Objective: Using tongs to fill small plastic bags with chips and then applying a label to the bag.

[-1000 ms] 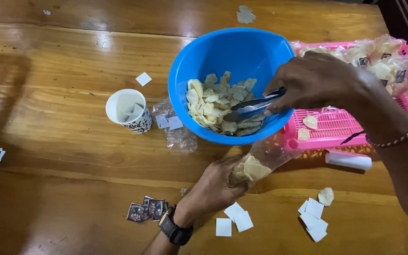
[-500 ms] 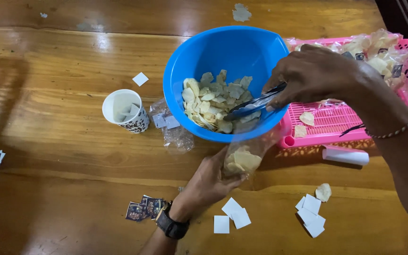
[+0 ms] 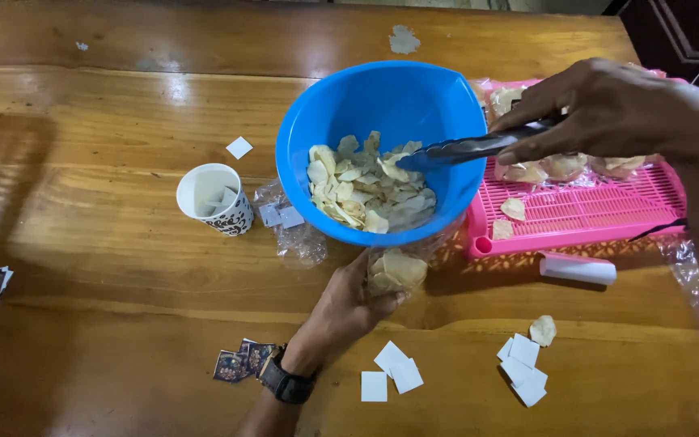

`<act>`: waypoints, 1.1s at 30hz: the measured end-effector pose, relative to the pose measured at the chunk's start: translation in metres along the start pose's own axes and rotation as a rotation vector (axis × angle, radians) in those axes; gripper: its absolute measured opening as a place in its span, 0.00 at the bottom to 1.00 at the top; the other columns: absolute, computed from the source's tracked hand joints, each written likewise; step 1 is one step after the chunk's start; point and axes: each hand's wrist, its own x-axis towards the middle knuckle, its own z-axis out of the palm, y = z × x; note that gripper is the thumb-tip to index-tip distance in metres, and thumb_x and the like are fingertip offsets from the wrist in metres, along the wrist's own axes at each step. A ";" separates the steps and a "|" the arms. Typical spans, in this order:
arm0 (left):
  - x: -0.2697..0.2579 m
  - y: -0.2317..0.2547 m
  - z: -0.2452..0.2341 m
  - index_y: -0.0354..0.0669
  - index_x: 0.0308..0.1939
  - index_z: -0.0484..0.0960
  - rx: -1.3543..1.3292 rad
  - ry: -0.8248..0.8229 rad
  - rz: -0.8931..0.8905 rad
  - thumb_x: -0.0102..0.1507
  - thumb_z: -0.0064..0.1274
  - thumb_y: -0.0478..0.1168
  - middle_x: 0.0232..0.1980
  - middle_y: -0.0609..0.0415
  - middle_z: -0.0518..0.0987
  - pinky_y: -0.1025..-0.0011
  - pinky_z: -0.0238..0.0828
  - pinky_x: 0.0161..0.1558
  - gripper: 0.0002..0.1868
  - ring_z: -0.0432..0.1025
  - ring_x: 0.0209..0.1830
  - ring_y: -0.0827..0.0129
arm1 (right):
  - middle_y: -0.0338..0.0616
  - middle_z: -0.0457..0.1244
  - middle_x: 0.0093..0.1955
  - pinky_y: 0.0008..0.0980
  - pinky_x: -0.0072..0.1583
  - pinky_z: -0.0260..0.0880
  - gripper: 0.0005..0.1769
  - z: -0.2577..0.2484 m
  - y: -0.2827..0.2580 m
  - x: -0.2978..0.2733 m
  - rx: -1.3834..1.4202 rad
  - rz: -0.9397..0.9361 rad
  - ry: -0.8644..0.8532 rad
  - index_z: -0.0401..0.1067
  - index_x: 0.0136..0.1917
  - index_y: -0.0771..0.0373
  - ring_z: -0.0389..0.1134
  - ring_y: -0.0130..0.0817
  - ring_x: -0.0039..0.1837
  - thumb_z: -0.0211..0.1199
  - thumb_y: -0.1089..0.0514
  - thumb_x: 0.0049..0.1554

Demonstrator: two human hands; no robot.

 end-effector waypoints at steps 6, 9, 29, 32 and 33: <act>0.000 0.001 0.002 0.44 0.59 0.77 -0.053 0.019 -0.078 0.60 0.57 0.39 0.53 0.54 0.85 0.71 0.77 0.50 0.22 0.78 0.51 0.69 | 0.39 0.77 0.37 0.32 0.34 0.71 0.29 -0.015 0.012 -0.021 -0.072 -0.081 0.027 0.82 0.60 0.51 0.73 0.33 0.33 0.73 0.50 0.43; 0.001 -0.006 0.001 0.41 0.64 0.73 -0.006 0.007 0.029 0.61 0.59 0.39 0.58 0.48 0.84 0.69 0.83 0.57 0.27 0.81 0.55 0.64 | 0.46 0.71 0.29 0.35 0.34 0.71 0.30 -0.023 0.010 -0.040 -0.037 -0.089 0.037 0.85 0.59 0.51 0.69 0.37 0.30 0.77 0.56 0.40; -0.006 0.015 0.004 0.43 0.71 0.70 0.073 -0.063 0.023 0.60 0.49 0.31 0.61 0.50 0.83 0.69 0.77 0.47 0.33 0.77 0.51 0.66 | 0.30 0.78 0.23 0.33 0.33 0.67 0.28 -0.026 -0.006 -0.064 -0.343 -0.099 -0.074 0.90 0.51 0.23 0.75 0.28 0.24 0.81 0.37 0.33; -0.005 0.005 0.005 0.43 0.63 0.76 0.067 -0.084 0.067 0.59 0.48 0.29 0.55 0.54 0.85 0.71 0.75 0.45 0.27 0.75 0.47 0.69 | 0.34 0.71 0.19 0.37 0.29 0.60 0.28 -0.026 -0.006 -0.064 -0.312 -0.331 -0.022 0.89 0.52 0.30 0.69 0.30 0.19 0.80 0.37 0.35; -0.005 0.005 0.004 0.43 0.63 0.76 0.067 -0.085 0.067 0.59 0.48 0.29 0.55 0.54 0.85 0.71 0.75 0.45 0.27 0.75 0.47 0.69 | 0.34 0.71 0.19 0.37 0.29 0.60 0.28 -0.025 -0.012 -0.065 -0.312 -0.330 -0.022 0.89 0.52 0.30 0.69 0.30 0.19 0.80 0.37 0.35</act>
